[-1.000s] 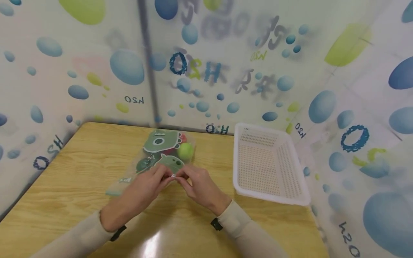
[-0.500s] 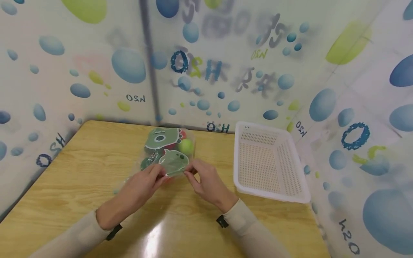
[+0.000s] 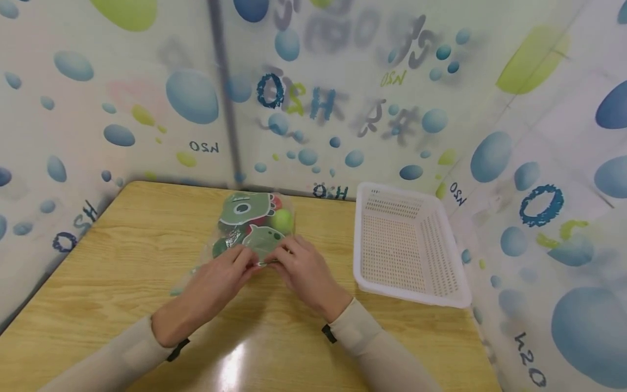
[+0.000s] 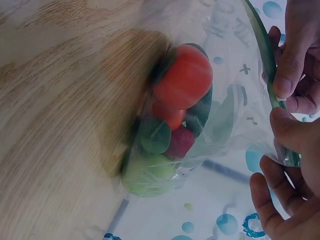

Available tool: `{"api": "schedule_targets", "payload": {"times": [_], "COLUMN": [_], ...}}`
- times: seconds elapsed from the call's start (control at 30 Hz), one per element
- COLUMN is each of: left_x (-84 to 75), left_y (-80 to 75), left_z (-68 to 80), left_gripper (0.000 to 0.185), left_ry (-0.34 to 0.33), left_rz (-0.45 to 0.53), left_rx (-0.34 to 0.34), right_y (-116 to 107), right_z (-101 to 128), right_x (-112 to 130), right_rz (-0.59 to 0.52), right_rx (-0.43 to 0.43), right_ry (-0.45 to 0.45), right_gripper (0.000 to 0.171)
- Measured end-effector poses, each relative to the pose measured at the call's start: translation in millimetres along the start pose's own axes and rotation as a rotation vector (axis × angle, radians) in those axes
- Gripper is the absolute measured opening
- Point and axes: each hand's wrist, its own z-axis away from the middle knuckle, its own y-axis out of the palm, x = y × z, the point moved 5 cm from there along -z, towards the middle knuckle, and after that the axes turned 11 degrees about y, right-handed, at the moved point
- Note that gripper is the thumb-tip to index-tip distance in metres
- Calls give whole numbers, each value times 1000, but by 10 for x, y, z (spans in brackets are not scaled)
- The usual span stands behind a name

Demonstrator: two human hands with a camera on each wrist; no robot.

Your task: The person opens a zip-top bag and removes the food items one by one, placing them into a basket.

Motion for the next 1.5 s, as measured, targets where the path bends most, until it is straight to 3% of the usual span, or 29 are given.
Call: {"api": "schedule_targets", "payload": {"times": [0.2,0.43,0.83,1.5], "left_x": [17,70,167,418], "left_y": [-7,-17,-78,-159], "left_z": [18,104,266,622], "left_gripper": [25,25,24,27], "left_ry": [-16,-56,-107,-165], "left_rz": [4,-20,-19,-34], "left_rx": [3,21,19,5], "right_y": [-1,-23,-150,-316], "right_z": [-8,1,6,17], "right_x": [-6,-79,-283,-546], "right_rz": [15,1,33,96], "right_rx": [-14,10,-79,-76], "right_ry": [-18,46,67,218], "right_gripper": [14,12,12,9]}}
